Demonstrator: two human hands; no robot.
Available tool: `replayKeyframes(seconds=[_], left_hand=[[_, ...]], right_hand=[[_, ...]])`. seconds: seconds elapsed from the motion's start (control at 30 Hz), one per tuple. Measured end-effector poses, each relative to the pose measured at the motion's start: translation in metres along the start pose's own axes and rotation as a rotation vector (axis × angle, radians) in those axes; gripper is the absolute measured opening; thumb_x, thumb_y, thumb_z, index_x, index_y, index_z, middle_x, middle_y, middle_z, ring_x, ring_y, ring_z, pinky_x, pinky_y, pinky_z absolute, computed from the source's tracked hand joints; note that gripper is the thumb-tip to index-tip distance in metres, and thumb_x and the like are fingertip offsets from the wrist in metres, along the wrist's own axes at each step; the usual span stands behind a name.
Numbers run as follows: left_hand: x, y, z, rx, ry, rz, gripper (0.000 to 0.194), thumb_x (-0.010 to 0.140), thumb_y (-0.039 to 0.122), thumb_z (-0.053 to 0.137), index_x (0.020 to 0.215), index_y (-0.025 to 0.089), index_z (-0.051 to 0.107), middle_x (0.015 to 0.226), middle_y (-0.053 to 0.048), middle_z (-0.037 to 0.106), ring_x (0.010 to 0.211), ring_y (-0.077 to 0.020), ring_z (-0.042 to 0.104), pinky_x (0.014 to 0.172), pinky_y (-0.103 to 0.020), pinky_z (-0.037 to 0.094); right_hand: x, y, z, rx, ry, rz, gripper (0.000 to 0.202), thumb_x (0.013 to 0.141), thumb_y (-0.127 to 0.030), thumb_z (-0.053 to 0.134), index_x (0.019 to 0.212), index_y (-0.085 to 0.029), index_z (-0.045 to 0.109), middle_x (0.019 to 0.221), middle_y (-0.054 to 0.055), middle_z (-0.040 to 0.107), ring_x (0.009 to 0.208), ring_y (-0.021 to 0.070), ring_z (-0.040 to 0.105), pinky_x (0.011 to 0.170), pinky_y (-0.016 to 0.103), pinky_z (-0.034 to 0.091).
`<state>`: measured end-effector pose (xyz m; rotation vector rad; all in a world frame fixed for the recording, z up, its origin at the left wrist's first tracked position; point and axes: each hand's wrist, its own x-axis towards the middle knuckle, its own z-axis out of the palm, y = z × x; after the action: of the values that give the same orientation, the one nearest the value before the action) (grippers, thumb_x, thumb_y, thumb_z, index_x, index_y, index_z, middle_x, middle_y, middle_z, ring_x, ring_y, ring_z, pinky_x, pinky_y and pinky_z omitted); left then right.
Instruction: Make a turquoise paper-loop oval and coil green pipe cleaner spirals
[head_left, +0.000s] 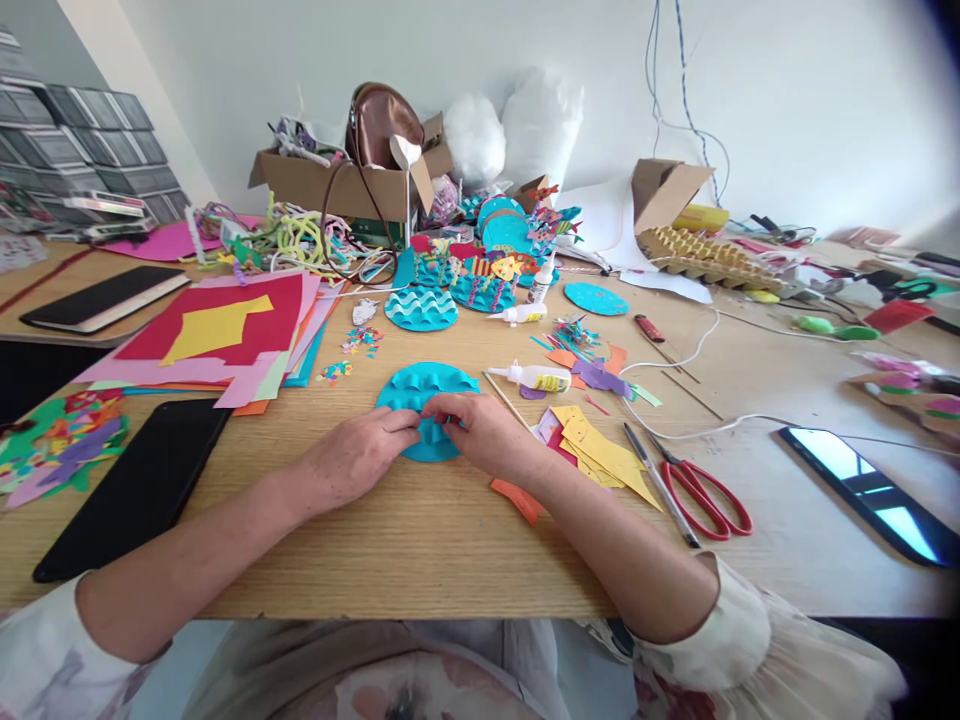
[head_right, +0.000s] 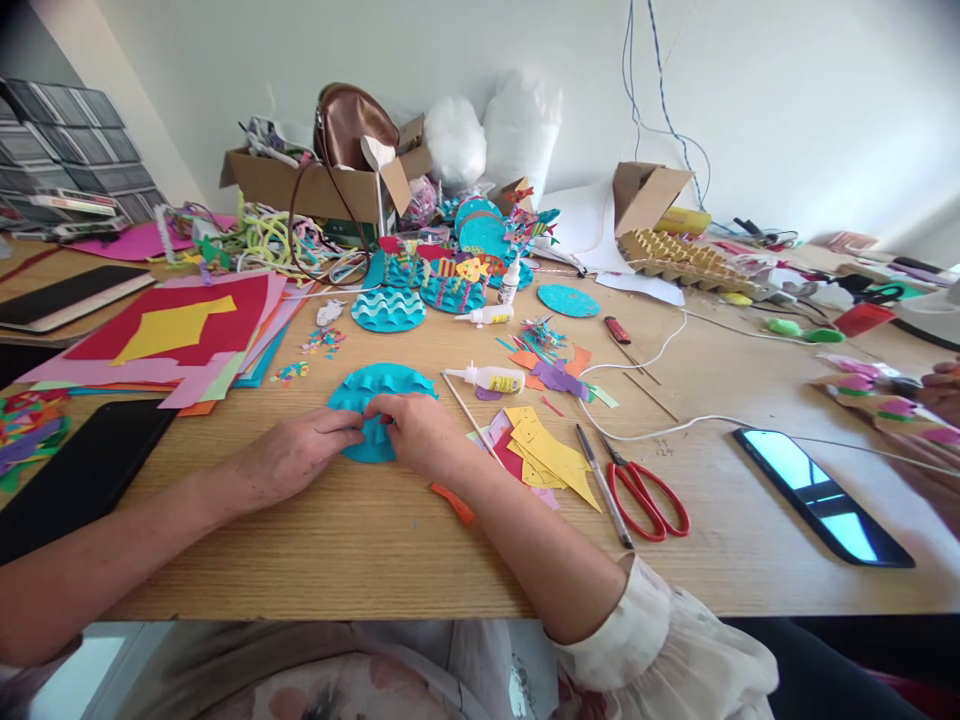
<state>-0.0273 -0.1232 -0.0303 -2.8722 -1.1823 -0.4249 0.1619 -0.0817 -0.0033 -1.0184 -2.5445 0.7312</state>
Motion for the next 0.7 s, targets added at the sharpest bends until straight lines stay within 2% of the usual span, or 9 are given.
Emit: replayKeyframes(seconds=[0.27, 0.43, 0.57, 0.7], left_hand=[[0.0008, -0.0020, -0.0001, 0.008, -0.051, 0.010, 0.032, 0.088, 0.006, 0.033, 0.106, 0.017, 0.056, 0.102, -0.005, 0.060, 0.094, -0.0178, 0.056, 0.082, -0.030, 0.047], [0.0009, -0.0022, -0.0001, 0.030, -0.046, 0.023, 0.029, 0.088, 0.006, 0.035, 0.104, 0.016, 0.057, 0.100, -0.005, 0.060, 0.093, -0.0171, 0.056, 0.082, -0.029, 0.047], [0.0007, -0.0025, -0.0010, 0.032, -0.039, 0.037, 0.030, 0.087, 0.005, 0.036, 0.106, 0.016, 0.057, 0.100, -0.006, 0.061, 0.092, -0.0173, 0.056, 0.081, -0.029, 0.047], [0.0012, -0.0023, -0.0021, 0.031, -0.033, 0.049, 0.030, 0.086, 0.005, 0.037, 0.105, 0.015, 0.058, 0.096, -0.006, 0.062, 0.088, -0.0170, 0.056, 0.078, -0.028, 0.047]], right_hand=[[0.0026, 0.0030, 0.0017, -0.083, -0.049, -0.043, 0.034, 0.069, 0.003, 0.040, 0.077, -0.017, 0.066, 0.077, 0.001, 0.064, 0.075, 0.0125, 0.054, 0.069, 0.022, 0.036], [0.0015, -0.0003, -0.0003, -0.115, -0.037, -0.016, 0.037, 0.066, 0.003, 0.040, 0.081, -0.017, 0.067, 0.075, 0.002, 0.065, 0.076, 0.0141, 0.054, 0.066, 0.022, 0.036], [0.0027, 0.0016, 0.0009, -0.021, -0.068, 0.028, 0.037, 0.066, 0.003, 0.040, 0.076, -0.018, 0.069, 0.068, -0.002, 0.064, 0.061, 0.0096, 0.051, 0.055, 0.019, 0.033], [0.0042, 0.0045, 0.0033, 0.100, -0.057, 0.073, 0.040, 0.065, 0.005, 0.039, 0.075, -0.017, 0.071, 0.070, -0.003, 0.067, 0.059, 0.0076, 0.052, 0.054, 0.017, 0.035]])
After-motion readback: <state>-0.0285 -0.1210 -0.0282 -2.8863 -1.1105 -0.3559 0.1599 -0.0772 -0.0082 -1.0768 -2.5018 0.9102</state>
